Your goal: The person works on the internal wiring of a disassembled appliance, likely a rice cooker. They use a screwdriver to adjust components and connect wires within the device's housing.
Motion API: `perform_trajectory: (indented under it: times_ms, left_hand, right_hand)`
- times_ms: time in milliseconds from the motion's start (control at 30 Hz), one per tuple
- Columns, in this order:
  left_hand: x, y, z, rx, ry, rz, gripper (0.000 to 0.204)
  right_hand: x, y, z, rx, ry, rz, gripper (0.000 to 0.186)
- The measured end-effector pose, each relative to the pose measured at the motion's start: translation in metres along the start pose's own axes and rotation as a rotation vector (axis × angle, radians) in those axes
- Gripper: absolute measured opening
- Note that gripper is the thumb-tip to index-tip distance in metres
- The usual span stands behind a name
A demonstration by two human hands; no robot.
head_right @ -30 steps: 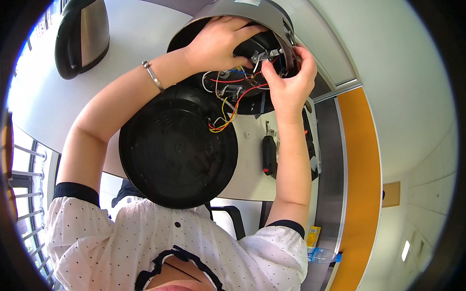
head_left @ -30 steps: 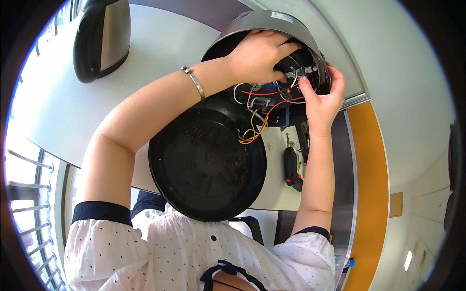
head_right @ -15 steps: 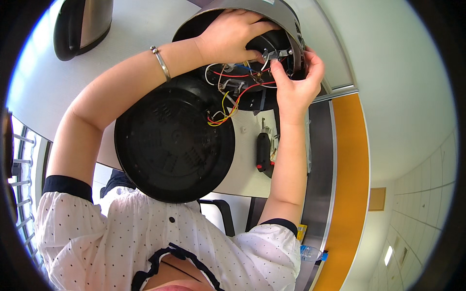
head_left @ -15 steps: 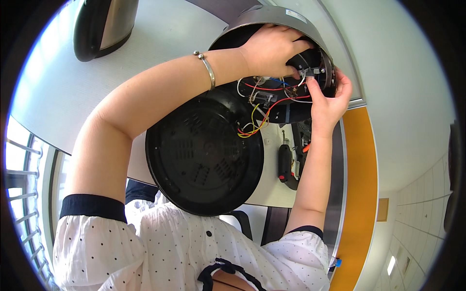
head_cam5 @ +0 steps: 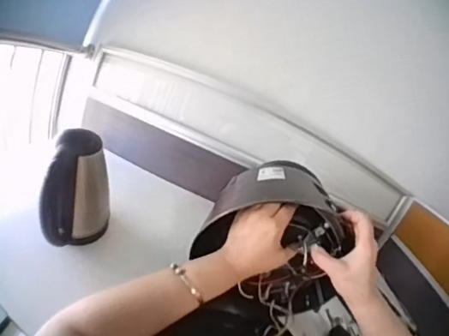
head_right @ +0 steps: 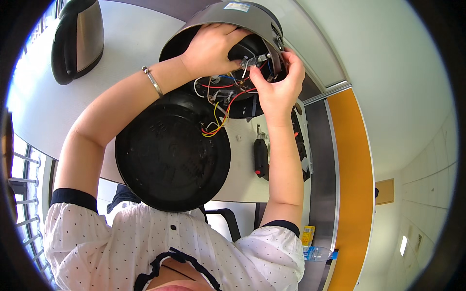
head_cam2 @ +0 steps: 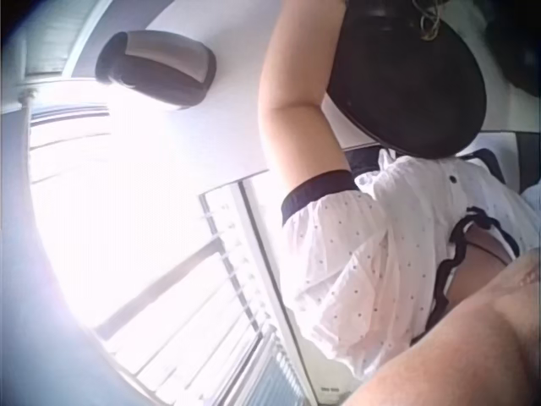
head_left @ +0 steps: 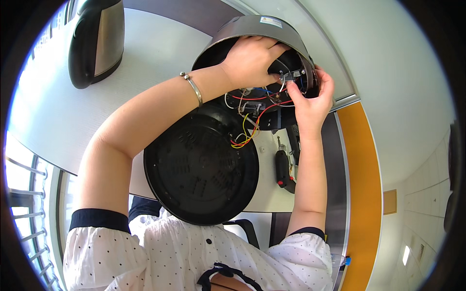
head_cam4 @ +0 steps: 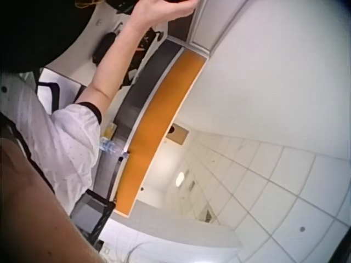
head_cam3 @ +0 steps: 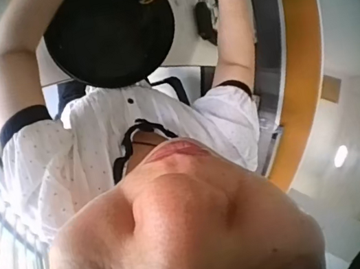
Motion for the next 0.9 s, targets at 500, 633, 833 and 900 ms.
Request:
perform_trajectory:
  times_ms: [500,633,833,900]
  left_hand:
    - [-0.0035,0.0008,-0.0006,0.055,0.024,0.091,0.073]
    - [-0.0010,-0.0007,-0.0008,0.045,0.007,0.095,0.071]
    - [-0.0010,-0.0013,-0.0014,0.053,0.017,0.073,0.068]
    - [-0.0024,-0.0009,-0.0003,0.057,0.036,0.062,0.068]
  right_hand:
    - [-0.0010,0.0004,-0.0002,-0.005,0.010,-0.013,0.062]
    - [0.0004,0.0003,-0.0002,0.000,0.008,0.012,0.062]
    - [0.0011,0.0010,-0.0024,-0.001,-0.008,0.034,0.064]
    - [0.0010,0.0004,-0.0025,0.002,-0.007,0.031,0.064]
Point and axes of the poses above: each hand's wrist, its own z-axis away from the middle knuckle, its own x-axis out of the palm, y = z × x, the point moved 10 cm from there along -z, towards the middle knuckle, and after that the axes turned 13 degrees about -z, right-handed, at the moved point
